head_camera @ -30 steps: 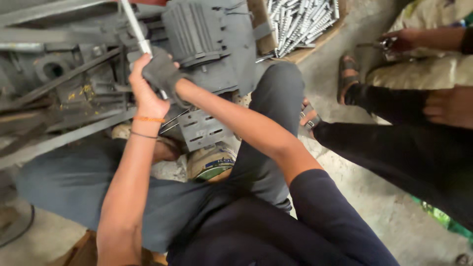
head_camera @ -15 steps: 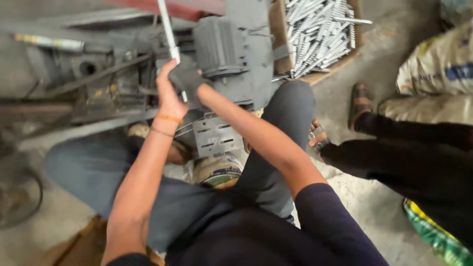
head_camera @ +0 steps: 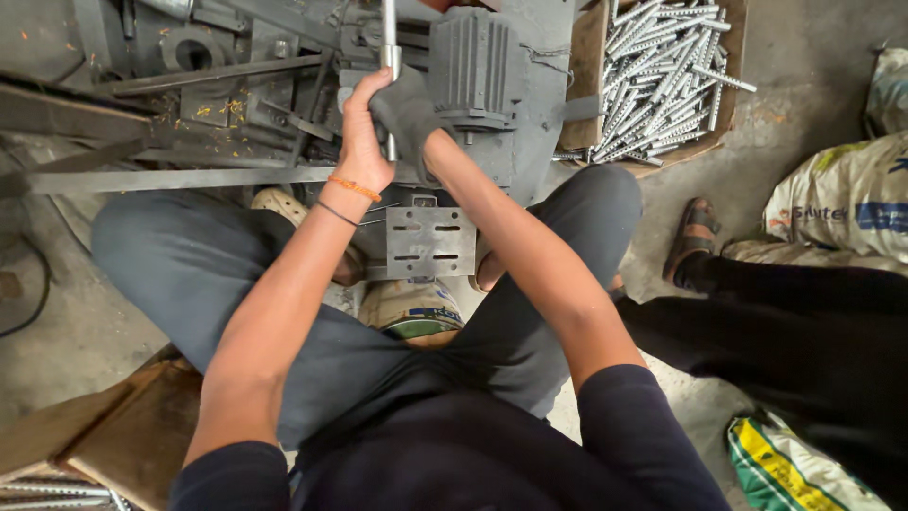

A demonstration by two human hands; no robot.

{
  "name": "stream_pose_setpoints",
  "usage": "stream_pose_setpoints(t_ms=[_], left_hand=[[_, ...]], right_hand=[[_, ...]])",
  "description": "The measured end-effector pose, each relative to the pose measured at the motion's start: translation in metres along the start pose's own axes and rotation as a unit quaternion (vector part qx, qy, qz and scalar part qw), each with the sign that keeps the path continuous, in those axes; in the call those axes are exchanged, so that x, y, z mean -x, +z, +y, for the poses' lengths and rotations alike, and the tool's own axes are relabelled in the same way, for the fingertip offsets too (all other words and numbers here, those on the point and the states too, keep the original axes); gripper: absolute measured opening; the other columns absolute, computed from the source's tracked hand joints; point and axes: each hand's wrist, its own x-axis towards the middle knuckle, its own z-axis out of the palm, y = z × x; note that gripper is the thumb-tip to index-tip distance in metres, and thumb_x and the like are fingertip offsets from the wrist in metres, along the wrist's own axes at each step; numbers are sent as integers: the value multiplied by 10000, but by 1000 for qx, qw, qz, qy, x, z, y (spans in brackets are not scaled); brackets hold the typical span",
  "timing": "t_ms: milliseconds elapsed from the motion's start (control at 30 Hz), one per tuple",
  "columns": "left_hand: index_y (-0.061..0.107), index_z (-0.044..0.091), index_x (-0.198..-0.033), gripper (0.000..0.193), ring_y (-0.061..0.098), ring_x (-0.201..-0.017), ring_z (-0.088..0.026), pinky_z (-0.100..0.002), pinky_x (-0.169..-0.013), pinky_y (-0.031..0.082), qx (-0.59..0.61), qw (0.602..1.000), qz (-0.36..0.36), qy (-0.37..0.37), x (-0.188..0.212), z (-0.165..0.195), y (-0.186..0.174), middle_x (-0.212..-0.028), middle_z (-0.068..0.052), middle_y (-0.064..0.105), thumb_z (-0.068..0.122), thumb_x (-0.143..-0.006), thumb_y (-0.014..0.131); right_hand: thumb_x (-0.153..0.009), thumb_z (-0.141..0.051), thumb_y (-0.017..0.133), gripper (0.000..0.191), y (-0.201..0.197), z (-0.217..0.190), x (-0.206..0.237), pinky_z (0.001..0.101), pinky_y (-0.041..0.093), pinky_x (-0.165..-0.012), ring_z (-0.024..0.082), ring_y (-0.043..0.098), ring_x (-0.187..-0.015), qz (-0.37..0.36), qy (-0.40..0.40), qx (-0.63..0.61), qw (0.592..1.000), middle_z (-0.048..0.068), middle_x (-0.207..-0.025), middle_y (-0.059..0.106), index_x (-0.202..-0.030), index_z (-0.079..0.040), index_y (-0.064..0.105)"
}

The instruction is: The person sits on the floor at a bench grinder and holds threaded metal rods against the spinning belt to smooth the cut ends, working on one rod at a time and placing finished rods into a box of similar rods.

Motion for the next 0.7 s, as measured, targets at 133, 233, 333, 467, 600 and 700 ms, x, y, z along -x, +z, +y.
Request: stream_pose_setpoints(t_ms=[133,233,333,467,600,700], left_hand=[[711,77,-1031,360,706,-911,-205,-349,-867,581,4,1000,-7,-8,-3,4,0,-978,-51,738,357,-812,764],[716,79,-1031,372,712,-912,-196,-344,-860,582,-14,1000,-8,-4,-5,9,2,-980,-44,744,373,-807,757],[716,80,-1030,378,712,-920,-190,-344,-865,582,-18,1000,-12,7,-9,14,5,-985,-40,742,384,-810,761],[708,86,-1022,369,707,-923,-191,-350,-866,582,-26,999,-22,34,-17,20,7,-985,-39,733,381,-811,776],[714,84,-1020,372,705,-902,-192,-349,-840,575,-38,999,-10,33,-29,22,9,-972,-38,735,379,-801,773],[711,88,-1026,367,710,-917,-197,-355,-860,584,-23,999,-4,30,-39,23,12,-978,-44,739,365,-795,777]], right_hand=[[-852,-78,628,69,1,-2,-5,338,504,-432,141,618,-538,-3,42,2,999,59,-676,663,-836,-11,626],[-868,-67,607,84,0,-7,-8,341,475,-403,162,608,-497,-16,68,-33,997,78,-654,649,-819,-1,622],[-884,-76,602,103,0,-13,-13,326,490,-413,148,621,-510,-22,62,-31,997,69,-662,653,-816,-8,639],[-883,-82,611,74,1,-19,-24,331,487,-410,146,606,-507,-25,72,-23,997,60,-665,638,-845,-22,629],[-874,-80,611,48,-3,-19,-34,338,478,-414,157,592,-504,-29,107,-59,992,59,-666,625,-886,-34,614],[-893,-98,635,64,-5,-21,-42,315,505,-464,100,607,-591,-20,39,-25,999,33,-718,654,-876,-38,649]])
